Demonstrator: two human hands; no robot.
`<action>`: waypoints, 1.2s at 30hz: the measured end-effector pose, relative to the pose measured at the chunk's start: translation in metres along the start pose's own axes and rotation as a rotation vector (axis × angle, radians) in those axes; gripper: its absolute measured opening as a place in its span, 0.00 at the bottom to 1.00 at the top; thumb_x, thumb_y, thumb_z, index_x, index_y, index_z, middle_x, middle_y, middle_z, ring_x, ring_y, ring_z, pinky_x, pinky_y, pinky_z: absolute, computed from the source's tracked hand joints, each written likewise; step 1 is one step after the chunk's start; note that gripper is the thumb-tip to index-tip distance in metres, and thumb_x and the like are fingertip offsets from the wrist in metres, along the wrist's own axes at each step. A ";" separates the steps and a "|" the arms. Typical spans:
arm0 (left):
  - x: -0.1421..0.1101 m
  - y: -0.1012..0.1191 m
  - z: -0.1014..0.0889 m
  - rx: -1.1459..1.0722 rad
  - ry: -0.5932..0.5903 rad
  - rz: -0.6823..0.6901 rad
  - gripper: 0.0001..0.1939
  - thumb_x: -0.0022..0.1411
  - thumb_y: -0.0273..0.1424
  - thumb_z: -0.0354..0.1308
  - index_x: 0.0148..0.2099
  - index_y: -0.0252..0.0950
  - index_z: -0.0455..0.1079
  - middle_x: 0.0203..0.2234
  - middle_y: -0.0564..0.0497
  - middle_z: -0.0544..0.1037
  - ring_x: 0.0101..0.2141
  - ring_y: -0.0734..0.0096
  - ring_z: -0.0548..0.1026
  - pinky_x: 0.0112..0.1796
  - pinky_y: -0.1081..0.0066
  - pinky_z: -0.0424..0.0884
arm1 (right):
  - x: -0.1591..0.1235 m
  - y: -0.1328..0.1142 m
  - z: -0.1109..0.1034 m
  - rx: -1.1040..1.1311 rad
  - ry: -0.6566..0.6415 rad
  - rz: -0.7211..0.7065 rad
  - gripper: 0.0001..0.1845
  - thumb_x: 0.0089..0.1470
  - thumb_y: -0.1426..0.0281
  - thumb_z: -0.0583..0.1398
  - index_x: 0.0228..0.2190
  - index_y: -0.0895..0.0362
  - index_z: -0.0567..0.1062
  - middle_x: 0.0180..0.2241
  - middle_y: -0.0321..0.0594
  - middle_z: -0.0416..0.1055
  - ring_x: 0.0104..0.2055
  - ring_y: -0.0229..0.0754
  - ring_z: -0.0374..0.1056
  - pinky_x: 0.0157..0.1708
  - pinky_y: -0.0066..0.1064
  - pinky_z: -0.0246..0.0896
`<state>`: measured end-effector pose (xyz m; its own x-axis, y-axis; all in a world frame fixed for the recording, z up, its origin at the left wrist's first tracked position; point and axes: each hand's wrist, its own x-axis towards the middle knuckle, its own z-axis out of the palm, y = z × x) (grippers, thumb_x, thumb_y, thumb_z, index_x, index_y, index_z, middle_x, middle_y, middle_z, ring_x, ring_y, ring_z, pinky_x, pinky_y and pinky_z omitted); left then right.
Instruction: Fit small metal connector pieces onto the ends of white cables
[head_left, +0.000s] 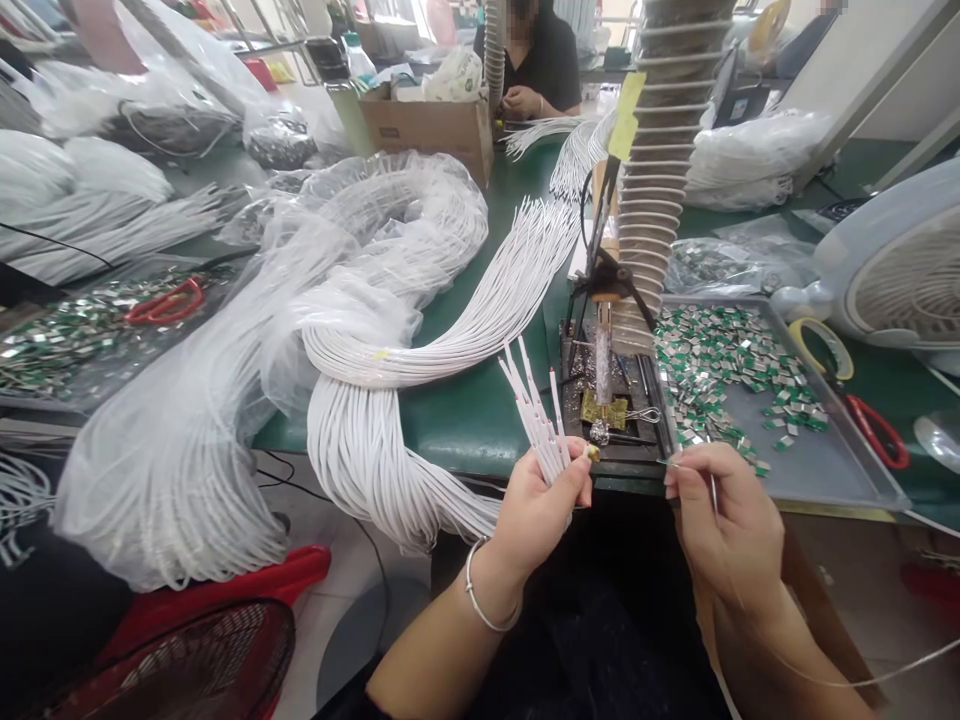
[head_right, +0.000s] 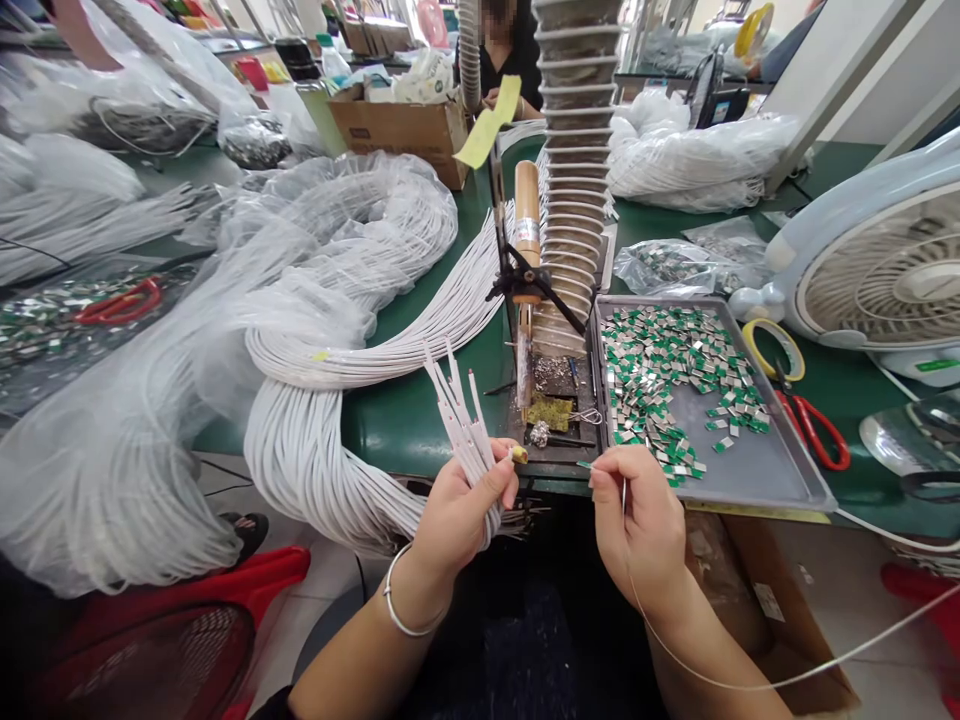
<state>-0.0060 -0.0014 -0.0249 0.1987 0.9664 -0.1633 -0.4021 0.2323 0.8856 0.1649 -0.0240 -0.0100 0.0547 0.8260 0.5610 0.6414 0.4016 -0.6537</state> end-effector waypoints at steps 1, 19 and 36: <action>0.001 -0.001 0.001 -0.002 0.002 0.000 0.14 0.56 0.40 0.62 0.34 0.34 0.68 0.16 0.57 0.67 0.19 0.77 0.62 0.27 0.71 0.60 | -0.001 -0.001 0.001 0.005 0.003 0.000 0.04 0.56 0.76 0.55 0.32 0.55 0.68 0.27 0.35 0.66 0.29 0.37 0.65 0.30 0.30 0.61; 0.003 -0.001 0.002 -0.079 -0.052 -0.093 0.16 0.54 0.40 0.64 0.35 0.32 0.70 0.18 0.57 0.64 0.22 0.77 0.60 0.27 0.71 0.56 | -0.002 -0.020 0.030 0.146 0.006 0.083 0.06 0.56 0.75 0.55 0.37 0.54 0.69 0.31 0.37 0.69 0.25 0.35 0.70 0.25 0.28 0.71; -0.002 0.011 0.013 -0.124 0.009 -0.053 0.14 0.50 0.35 0.67 0.35 0.33 0.70 0.24 0.55 0.71 0.27 0.76 0.68 0.34 0.72 0.66 | 0.001 -0.022 0.036 0.127 -0.013 0.069 0.04 0.56 0.76 0.56 0.33 0.55 0.69 0.28 0.36 0.68 0.27 0.36 0.69 0.26 0.28 0.68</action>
<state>0.0005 -0.0019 -0.0088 0.2145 0.9533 -0.2126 -0.4990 0.2941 0.8152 0.1231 -0.0173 -0.0133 0.0852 0.8580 0.5065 0.5346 0.3896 -0.7499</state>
